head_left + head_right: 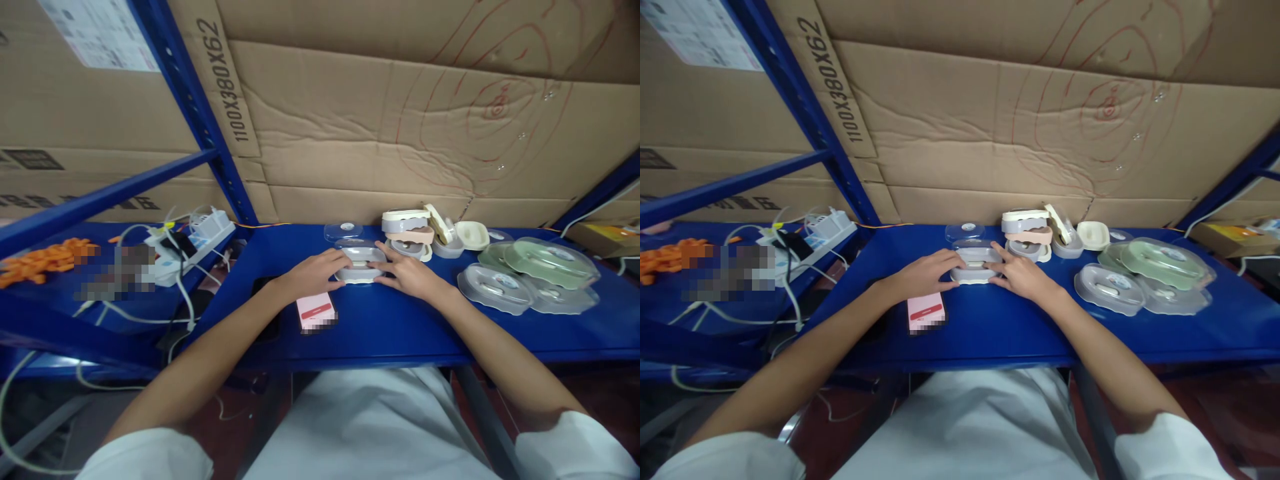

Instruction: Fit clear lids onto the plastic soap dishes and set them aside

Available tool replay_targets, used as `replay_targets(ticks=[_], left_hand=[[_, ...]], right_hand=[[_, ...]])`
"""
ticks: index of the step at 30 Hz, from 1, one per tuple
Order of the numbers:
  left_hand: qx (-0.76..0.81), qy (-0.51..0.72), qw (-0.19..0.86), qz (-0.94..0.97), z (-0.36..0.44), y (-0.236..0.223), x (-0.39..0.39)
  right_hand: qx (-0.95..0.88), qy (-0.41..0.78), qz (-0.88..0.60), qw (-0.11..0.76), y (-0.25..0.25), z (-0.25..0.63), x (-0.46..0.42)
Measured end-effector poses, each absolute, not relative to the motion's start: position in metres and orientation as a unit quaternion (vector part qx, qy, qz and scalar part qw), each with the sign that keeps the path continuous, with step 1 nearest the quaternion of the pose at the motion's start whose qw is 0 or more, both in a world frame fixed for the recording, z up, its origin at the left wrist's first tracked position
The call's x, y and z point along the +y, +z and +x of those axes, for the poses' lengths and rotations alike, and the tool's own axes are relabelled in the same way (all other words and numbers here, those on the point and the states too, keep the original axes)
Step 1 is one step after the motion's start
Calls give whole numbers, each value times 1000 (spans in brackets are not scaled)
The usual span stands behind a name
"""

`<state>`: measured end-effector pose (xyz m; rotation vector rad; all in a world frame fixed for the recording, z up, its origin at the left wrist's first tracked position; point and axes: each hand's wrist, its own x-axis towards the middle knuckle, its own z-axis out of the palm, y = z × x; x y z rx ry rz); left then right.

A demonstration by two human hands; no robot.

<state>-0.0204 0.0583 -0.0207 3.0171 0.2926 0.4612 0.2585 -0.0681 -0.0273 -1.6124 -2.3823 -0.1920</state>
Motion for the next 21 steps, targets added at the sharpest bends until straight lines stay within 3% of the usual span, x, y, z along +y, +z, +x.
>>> replay_targets(ticks=[11, 21], left_hand=[[114, 122, 2, 986, -20, -18, 54], [101, 132, 31, 986, -23, -21, 61]], right_hand=[[-810, -118, -570, 69, -25, 233, -73], [-808, -79, -572, 119, -24, 242, -72]])
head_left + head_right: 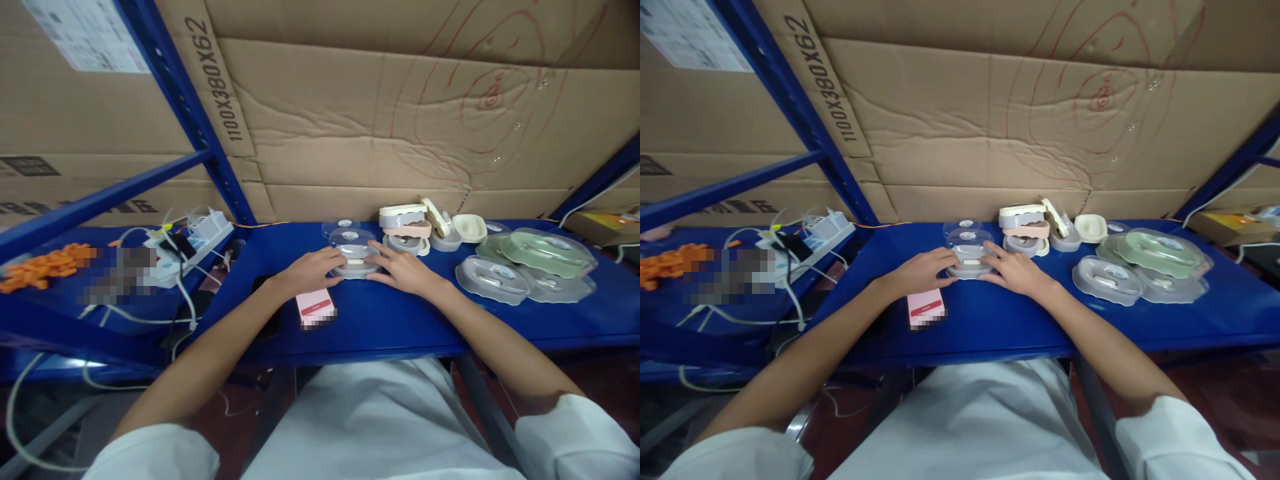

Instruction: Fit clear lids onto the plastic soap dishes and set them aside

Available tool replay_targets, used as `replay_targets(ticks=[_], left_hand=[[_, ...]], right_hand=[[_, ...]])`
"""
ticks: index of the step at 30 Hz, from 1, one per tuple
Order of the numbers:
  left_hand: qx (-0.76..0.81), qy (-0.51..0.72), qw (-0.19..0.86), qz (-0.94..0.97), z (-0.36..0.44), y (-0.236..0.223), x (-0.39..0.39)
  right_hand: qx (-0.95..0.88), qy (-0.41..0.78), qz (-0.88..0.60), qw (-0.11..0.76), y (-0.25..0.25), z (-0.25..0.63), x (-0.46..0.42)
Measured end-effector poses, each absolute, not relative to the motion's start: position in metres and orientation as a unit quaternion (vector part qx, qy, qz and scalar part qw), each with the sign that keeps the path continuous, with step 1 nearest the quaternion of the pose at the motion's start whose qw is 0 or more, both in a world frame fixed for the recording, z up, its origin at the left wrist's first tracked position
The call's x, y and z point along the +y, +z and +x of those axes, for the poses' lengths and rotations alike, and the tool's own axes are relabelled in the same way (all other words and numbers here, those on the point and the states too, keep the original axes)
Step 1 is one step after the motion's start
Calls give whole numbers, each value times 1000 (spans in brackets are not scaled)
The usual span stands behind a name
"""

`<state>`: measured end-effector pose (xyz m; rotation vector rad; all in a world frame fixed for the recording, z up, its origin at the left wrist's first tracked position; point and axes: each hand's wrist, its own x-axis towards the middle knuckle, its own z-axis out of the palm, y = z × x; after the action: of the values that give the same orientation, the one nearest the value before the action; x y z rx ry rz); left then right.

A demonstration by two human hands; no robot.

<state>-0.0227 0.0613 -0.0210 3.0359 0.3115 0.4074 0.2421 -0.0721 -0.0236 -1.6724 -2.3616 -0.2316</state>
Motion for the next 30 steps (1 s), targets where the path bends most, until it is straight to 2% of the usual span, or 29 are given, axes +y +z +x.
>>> replay_targets(ticks=[5, 14, 19, 30], left_hand=[[101, 140, 23, 985, -23, -19, 60], [147, 192, 11, 970, -24, -16, 62], [162, 168, 46, 971, -25, -18, 63], [128, 183, 32, 974, -24, -23, 65]], right_hand=[[-778, -49, -597, 190, -22, 246, -70], [-802, -38, -558, 211, -29, 252, -67], [-818, -60, -550, 161, -28, 250, -69], [-811, -184, -548, 88, -24, 236, -72]])
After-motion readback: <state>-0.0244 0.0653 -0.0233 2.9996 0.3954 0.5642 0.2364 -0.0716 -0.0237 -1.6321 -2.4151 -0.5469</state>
